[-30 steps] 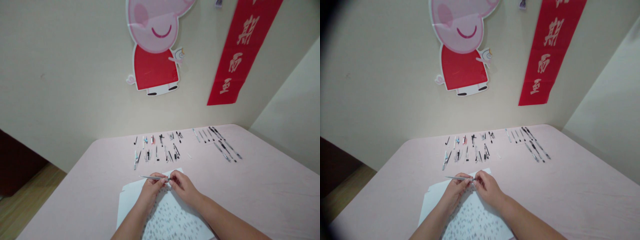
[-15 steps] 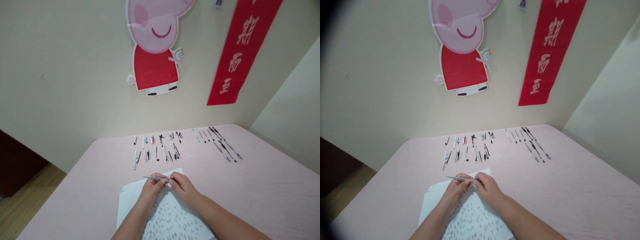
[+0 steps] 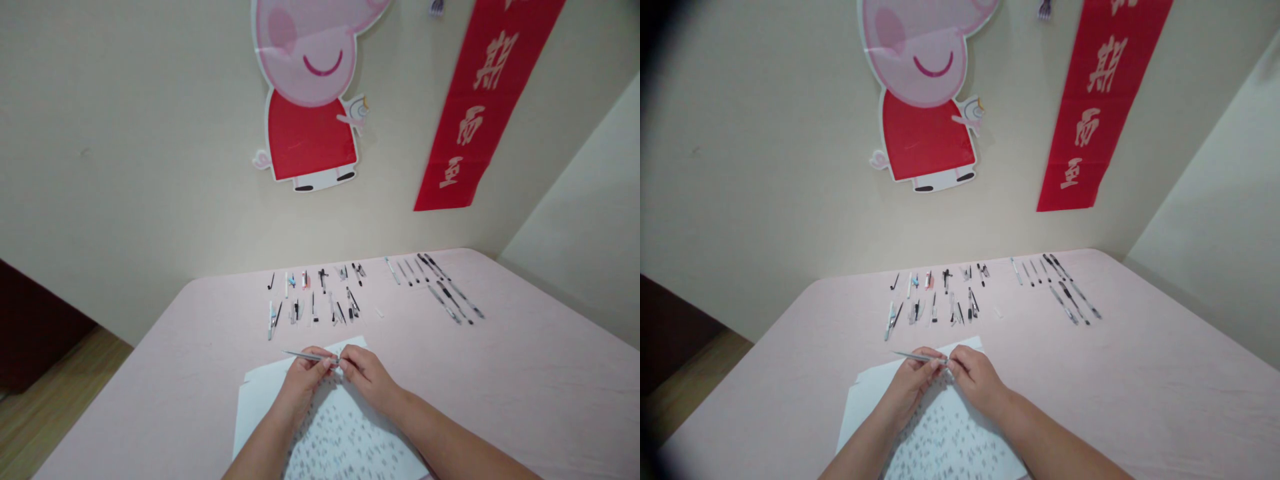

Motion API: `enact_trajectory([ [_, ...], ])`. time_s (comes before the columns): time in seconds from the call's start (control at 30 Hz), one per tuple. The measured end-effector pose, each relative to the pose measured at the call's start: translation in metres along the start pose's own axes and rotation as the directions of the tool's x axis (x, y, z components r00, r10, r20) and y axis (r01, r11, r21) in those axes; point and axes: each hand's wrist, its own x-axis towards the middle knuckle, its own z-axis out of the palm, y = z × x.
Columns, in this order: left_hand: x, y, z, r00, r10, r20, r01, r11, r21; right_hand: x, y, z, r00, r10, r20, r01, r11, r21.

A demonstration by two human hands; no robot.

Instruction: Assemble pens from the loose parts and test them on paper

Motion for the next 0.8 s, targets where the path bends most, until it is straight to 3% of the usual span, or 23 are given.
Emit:
enact_trajectory([
  [0.23,-0.0013,-0.0009,-0.0012,0.999,-0.002,0.040,0.001,1.000,0.008,-0.0004,-0.0007,-0.0001,1.000,0.005,-0.004,-0.005,1.000,-0.007],
  [0.43,-0.0029,-0.0017,-0.0004,0.992,-0.052,0.118,0.049,0.998,0.031,-0.0004,-0.0025,-0.0013,0.995,-0.048,-0.088,0.043,0.998,-0.055],
  [0.67,-0.0034,-0.0017,0.0001,0.964,-0.061,0.259,0.006,0.978,0.209,0.0006,0.0044,0.0002,0.979,-0.201,0.034,0.204,0.964,-0.171],
  [0.8,-0.0060,0.0018,0.0044,0.945,-0.079,0.318,-0.020,0.954,0.298,0.0011,0.0068,0.0004,0.978,-0.204,0.052,0.211,0.958,-0.194],
])
